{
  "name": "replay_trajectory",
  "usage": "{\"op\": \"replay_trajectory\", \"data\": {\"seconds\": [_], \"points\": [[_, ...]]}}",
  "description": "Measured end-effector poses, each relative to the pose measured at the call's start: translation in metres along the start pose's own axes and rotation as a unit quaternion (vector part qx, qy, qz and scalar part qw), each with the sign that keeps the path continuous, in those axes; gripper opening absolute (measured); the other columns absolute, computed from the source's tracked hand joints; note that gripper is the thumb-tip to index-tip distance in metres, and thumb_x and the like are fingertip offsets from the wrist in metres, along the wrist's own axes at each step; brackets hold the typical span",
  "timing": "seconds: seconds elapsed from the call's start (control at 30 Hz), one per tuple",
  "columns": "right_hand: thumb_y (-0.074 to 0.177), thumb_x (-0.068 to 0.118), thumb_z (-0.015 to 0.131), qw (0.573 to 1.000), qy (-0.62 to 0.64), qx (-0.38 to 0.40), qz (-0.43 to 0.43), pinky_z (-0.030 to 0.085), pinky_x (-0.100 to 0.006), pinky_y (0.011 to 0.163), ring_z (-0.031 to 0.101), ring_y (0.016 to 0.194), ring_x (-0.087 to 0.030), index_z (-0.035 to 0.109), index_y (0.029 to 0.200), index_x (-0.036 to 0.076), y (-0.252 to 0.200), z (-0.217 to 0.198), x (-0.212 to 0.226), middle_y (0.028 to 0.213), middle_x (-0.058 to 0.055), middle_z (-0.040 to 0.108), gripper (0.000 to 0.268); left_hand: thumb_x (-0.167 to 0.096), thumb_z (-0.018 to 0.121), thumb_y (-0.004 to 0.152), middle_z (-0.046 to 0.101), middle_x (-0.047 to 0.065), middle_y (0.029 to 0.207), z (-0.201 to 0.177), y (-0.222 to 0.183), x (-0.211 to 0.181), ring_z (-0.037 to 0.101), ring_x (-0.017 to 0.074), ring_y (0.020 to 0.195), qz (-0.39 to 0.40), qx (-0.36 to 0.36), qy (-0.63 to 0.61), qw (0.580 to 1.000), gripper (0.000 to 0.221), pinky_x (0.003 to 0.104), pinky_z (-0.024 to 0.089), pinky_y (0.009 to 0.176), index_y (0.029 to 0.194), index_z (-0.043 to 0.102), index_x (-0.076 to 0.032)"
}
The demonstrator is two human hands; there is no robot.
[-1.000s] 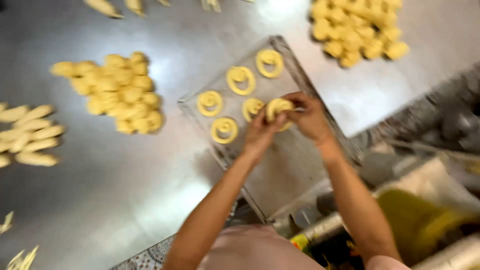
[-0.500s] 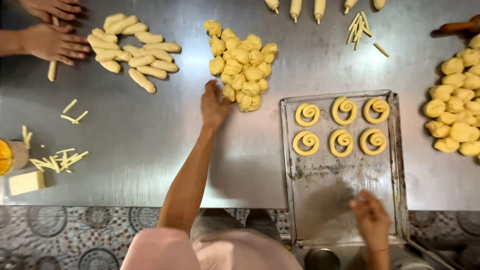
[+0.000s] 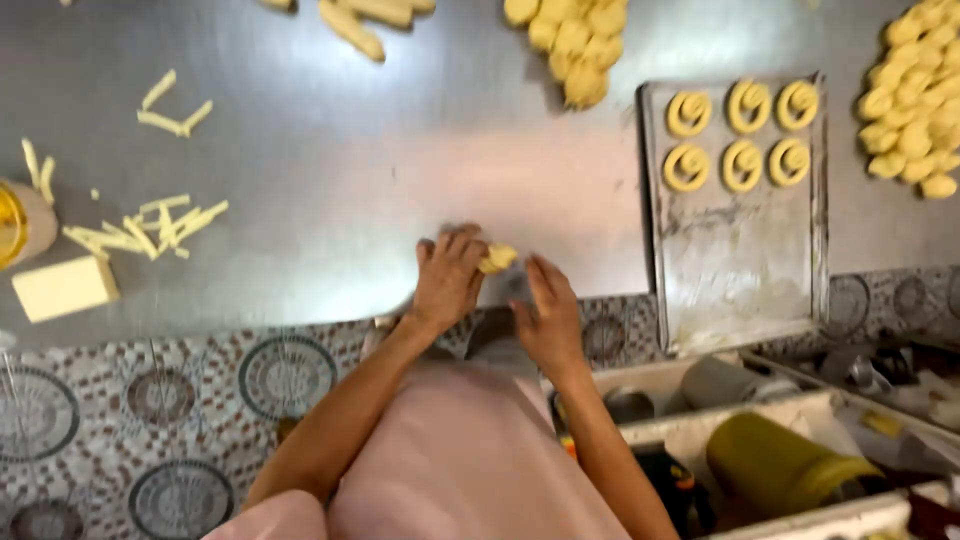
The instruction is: Rolling dough into strips and coiling them into spiral pastries on a baking tray
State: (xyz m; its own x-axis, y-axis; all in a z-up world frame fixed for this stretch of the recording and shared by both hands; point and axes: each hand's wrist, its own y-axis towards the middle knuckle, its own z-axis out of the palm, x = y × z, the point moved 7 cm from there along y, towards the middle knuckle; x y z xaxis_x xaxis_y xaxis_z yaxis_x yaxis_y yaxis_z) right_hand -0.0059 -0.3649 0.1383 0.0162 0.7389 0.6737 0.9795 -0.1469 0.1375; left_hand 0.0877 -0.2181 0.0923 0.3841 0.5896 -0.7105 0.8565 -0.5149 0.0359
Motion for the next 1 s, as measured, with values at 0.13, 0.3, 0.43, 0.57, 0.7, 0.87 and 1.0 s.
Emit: {"op": "replay_trajectory", "data": {"seconds": [0.13,0.3,0.43,0.57,0.7,0.87,1.0], "points": [[0.105,0.052,0.048,0.964,-0.245,0.086,-0.055,0.022,-0.064,0.118,0.032,0.148,-0.05,0.044,0.153,-0.004,0.004,0.079,0.024,0.158,-0.026,0.043,0.074,-0.019,0.073,0.091,0.05,0.011,0.146,-0.066,-0.023,0.025,0.046,0.032,0.131,-0.01,-0.071,0.044,0.996,0.047,0.051,0.037,0.096,0.135,0.056,-0.017],[0.102,0.059,0.046,0.951,-0.286,0.08,-0.086,0.009,-0.079,0.113,0.02,0.15,-0.057,0.032,0.159,-0.004,0.165,0.12,-0.01,0.164,-0.028,0.033,0.087,-0.048,0.062,0.095,0.052,0.012,0.141,-0.089,-0.058,0.118,0.05,0.0303,0.117,-0.062,-0.135,0.224,0.963,0.053,0.048,0.033,0.09,0.135,0.059,-0.014],[0.109,0.061,0.046,0.936,-0.331,0.107,-0.053,0.006,-0.077,0.115,0.009,0.152,-0.054,0.023,0.163,-0.006,0.252,0.136,-0.047,0.169,-0.027,0.016,0.089,-0.06,0.059,0.096,0.058,0.014,0.134,-0.089,-0.062,0.132,0.055,0.0341,0.113,-0.055,-0.15,0.258,0.953,0.057,0.049,0.037,0.086,0.132,0.062,-0.015],[0.112,0.034,0.025,0.926,-0.34,0.051,-0.158,0.025,-0.064,0.12,0.028,0.148,-0.053,0.038,0.156,-0.011,0.084,0.111,0.026,0.161,-0.031,0.034,0.064,-0.062,0.046,0.103,0.059,0.01,0.133,-0.1,-0.053,0.123,0.055,0.0301,0.11,-0.042,-0.198,0.257,0.945,0.056,0.045,0.035,0.086,0.128,0.065,-0.016],[0.098,0.066,0.03,0.942,-0.29,0.117,-0.122,0.015,-0.072,0.116,0.018,0.147,-0.062,0.031,0.159,-0.006,0.053,0.132,-0.003,0.162,-0.03,0.031,0.094,-0.058,0.054,0.098,0.058,0.011,0.136,-0.104,-0.052,0.123,0.054,0.0292,0.113,-0.046,-0.189,0.262,0.945,0.054,0.044,0.035,0.086,0.128,0.065,-0.014],[0.101,0.066,0.04,0.932,-0.353,0.077,-0.029,0.027,-0.082,0.106,0.01,0.146,-0.064,0.022,0.162,-0.008,0.238,0.139,-0.051,0.166,-0.034,0.018,0.098,-0.057,0.06,0.095,0.056,0.01,0.138,-0.105,-0.043,0.121,0.053,0.0289,0.116,-0.051,-0.154,0.262,0.951,0.054,0.045,0.035,0.088,0.129,0.064,-0.015],[0.105,0.061,0.033,0.956,-0.277,0.079,-0.063,0.018,-0.073,0.12,0.01,0.154,-0.054,0.023,0.162,-0.005,0.141,0.133,0.0,0.169,-0.025,0.018,0.088,-0.054,0.045,0.105,0.061,0.014,0.128,-0.107,-0.06,0.105,0.059,0.0324,0.106,-0.042,-0.177,0.256,0.949,0.051,0.046,0.038,0.083,0.124,0.065,-0.011]]}}
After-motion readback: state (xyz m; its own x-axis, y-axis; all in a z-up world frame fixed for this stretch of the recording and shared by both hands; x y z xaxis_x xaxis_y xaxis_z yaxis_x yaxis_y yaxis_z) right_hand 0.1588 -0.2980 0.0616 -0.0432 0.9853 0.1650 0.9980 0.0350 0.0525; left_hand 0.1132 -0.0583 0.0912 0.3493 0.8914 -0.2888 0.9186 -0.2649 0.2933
